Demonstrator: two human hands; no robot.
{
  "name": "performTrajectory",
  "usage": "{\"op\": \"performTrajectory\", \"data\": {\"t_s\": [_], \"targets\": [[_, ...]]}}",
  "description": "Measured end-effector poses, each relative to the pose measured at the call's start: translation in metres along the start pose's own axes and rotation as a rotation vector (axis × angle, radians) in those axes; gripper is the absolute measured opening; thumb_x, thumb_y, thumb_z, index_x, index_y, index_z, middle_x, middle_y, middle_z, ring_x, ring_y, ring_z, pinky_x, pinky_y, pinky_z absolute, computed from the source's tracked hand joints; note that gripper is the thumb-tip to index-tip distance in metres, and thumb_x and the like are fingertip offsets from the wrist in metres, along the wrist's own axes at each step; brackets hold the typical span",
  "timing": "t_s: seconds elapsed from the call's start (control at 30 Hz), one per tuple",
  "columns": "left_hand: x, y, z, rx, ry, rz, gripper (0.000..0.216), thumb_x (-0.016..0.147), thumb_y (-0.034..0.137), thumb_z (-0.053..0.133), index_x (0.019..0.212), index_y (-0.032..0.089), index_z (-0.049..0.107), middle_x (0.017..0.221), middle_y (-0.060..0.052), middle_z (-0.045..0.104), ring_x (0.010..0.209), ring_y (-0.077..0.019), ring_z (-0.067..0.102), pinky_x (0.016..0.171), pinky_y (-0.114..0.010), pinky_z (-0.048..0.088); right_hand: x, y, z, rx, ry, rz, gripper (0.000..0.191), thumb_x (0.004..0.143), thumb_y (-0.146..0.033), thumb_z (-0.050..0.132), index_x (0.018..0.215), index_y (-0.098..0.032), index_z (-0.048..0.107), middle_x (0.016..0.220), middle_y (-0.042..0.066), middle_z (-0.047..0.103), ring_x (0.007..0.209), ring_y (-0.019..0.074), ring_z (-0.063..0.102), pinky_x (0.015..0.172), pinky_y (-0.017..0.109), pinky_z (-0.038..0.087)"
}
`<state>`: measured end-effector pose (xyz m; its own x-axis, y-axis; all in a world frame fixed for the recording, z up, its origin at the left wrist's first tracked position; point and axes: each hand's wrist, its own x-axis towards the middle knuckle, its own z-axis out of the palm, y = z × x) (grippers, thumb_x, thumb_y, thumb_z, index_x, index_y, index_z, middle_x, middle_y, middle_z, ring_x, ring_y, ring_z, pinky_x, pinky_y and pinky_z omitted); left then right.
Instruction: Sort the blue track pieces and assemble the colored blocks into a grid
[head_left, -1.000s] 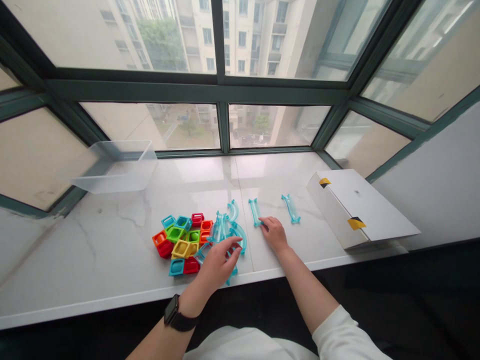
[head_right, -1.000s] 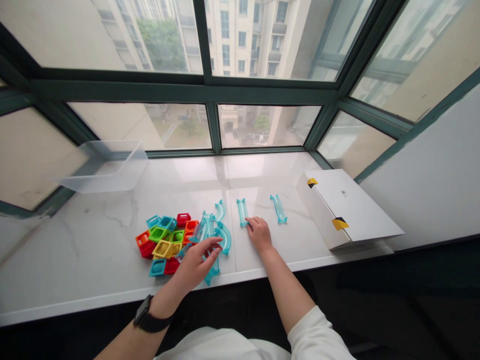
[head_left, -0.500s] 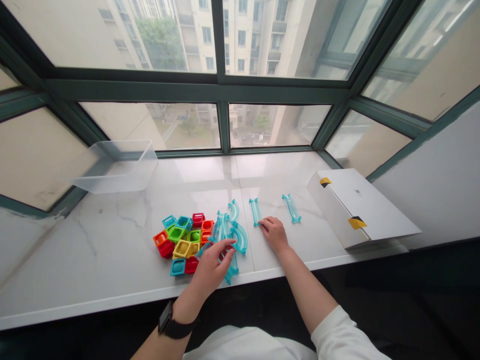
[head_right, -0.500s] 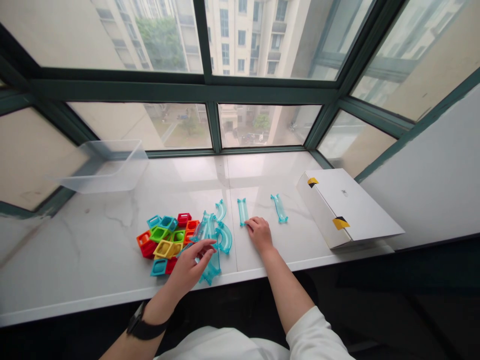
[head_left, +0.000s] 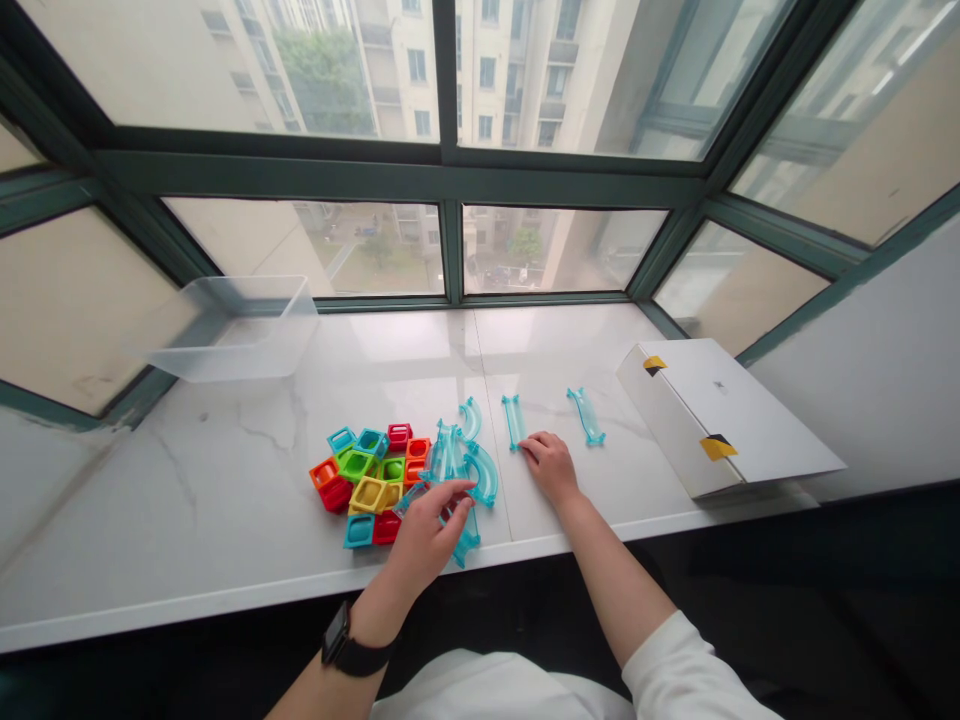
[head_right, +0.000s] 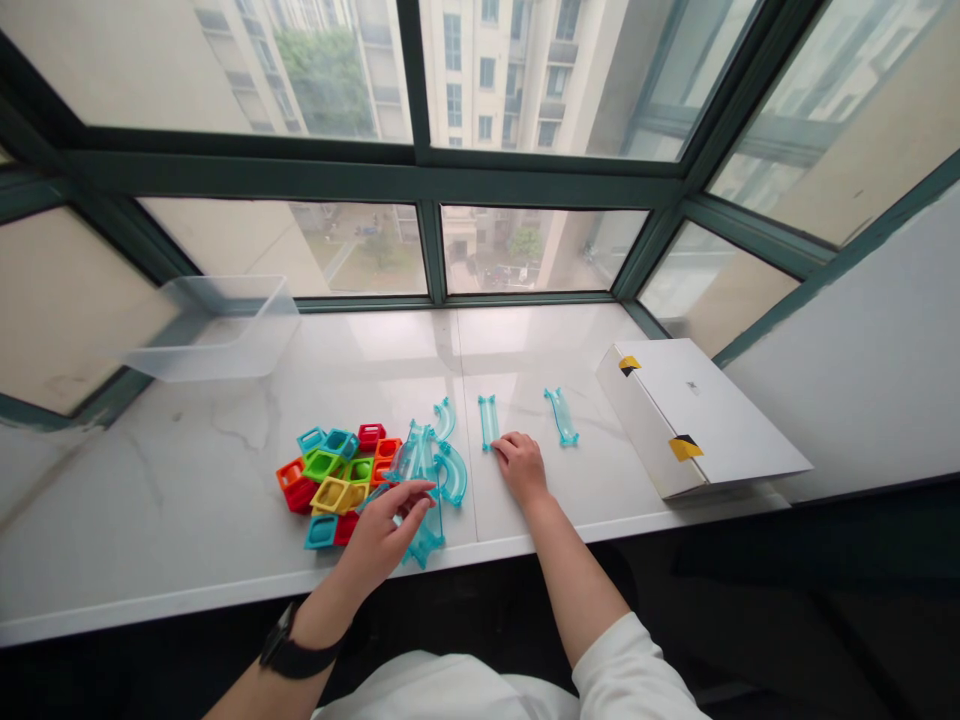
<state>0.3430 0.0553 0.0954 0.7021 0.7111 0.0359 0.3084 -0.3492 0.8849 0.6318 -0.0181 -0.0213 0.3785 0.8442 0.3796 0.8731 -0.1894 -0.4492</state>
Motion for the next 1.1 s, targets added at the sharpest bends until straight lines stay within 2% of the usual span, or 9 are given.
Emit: {"op": "performTrajectory", "data": {"t_s": [0.2,0.33,0.5,0.63,0.7,0.8,0.97,1.1], "targets": [[0.000,0.001,0.000,0.002,0.004,0.019,0.030,0.100,0.040,0.058,0.119,0.023,0.074,0.100,-0.006,0.078,0.078,-0.0180,0.068,0.071,-0.029,0.055,-0.001,-0.005,-0.004,0.032,0.039,0.032,0.022,0.095,-0.022,0.064,0.110,-0.026,0.079,0.111,0.008,0.066,0.098,0.0224,0.065,0.095,0.038,0.050],[0.000,-0.004,-0.002,0.002,0.009,0.018,0.027,0.097,0.036,0.061,0.116,0.024,0.075,0.100,-0.006,0.077,0.079,-0.0183,0.068,0.070,-0.029,0.054,-0.004,-0.010,-0.009,0.066,0.101,0.062,0.025,0.095,-0.025,0.061,0.115,-0.024,0.076,0.107,0.009,0.065,0.099,0.0247,0.065,0.094,0.039,0.052],[-0.004,-0.012,-0.007,0.021,-0.012,0.025,0.015,0.095,0.034,0.065,0.095,0.023,0.075,0.089,-0.004,0.075,0.078,-0.0187,0.067,0.069,-0.028,0.052,-0.008,-0.014,-0.015,0.112,0.214,0.125,0.022,0.096,-0.022,0.053,0.102,-0.024,0.075,0.095,0.008,0.068,0.094,0.0252,0.065,0.091,0.039,0.053],[-0.011,-0.014,-0.014,0.050,0.009,-0.006,0.033,0.097,0.046,0.064,0.076,0.021,0.065,0.071,0.000,0.065,0.067,-0.0166,0.059,0.062,-0.027,0.043,-0.016,-0.027,-0.016,0.209,0.282,0.219,0.022,0.097,-0.027,0.050,0.099,-0.022,0.072,0.091,0.007,0.068,0.079,0.0221,0.062,0.080,0.036,0.054],[-0.015,-0.015,-0.017,0.039,0.013,-0.012,0.043,0.102,0.050,0.056,0.070,0.021,0.059,0.066,0.001,0.061,0.063,-0.0158,0.056,0.061,-0.027,0.041,-0.024,-0.040,-0.015,0.287,0.236,0.275,0.022,0.096,-0.031,0.052,0.103,-0.022,0.071,0.089,0.006,0.069,0.074,0.0206,0.061,0.075,0.034,0.054],[-0.020,-0.015,-0.020,-0.001,0.008,-0.004,0.049,0.107,0.050,0.046,0.070,0.021,0.057,0.066,0.000,0.062,0.065,-0.0161,0.059,0.064,-0.028,0.041,-0.035,-0.062,-0.010,0.364,0.092,0.335,0.025,0.096,-0.036,0.056,0.111,-0.022,0.070,0.086,0.003,0.071,0.073,0.0200,0.064,0.075,0.033,0.053],[-0.027,-0.014,-0.020,0.002,0.018,0.003,0.047,0.106,0.051,0.049,0.073,0.020,0.062,0.069,-0.001,0.065,0.067,-0.0167,0.060,0.066,-0.029,0.043,-0.037,-0.091,-0.002,0.278,-0.084,0.394,0.023,0.096,-0.045,0.059,0.103,-0.027,0.072,0.079,0.001,0.074,0.075,0.0219,0.069,0.070,0.032,0.049],[-0.032,-0.011,-0.022,0.002,0.045,0.005,0.048,0.105,0.053,0.048,0.073,0.021,0.062,0.069,-0.001,0.064,0.068,-0.0170,0.060,0.067,-0.029,0.045,-0.029,-0.097,0.001,0.239,-0.149,0.444,0.019,0.093,-0.045,0.064,0.098,-0.027,0.070,0.071,-0.001,0.072,0.070,0.0223,0.069,0.060,0.030,0.043]]}}
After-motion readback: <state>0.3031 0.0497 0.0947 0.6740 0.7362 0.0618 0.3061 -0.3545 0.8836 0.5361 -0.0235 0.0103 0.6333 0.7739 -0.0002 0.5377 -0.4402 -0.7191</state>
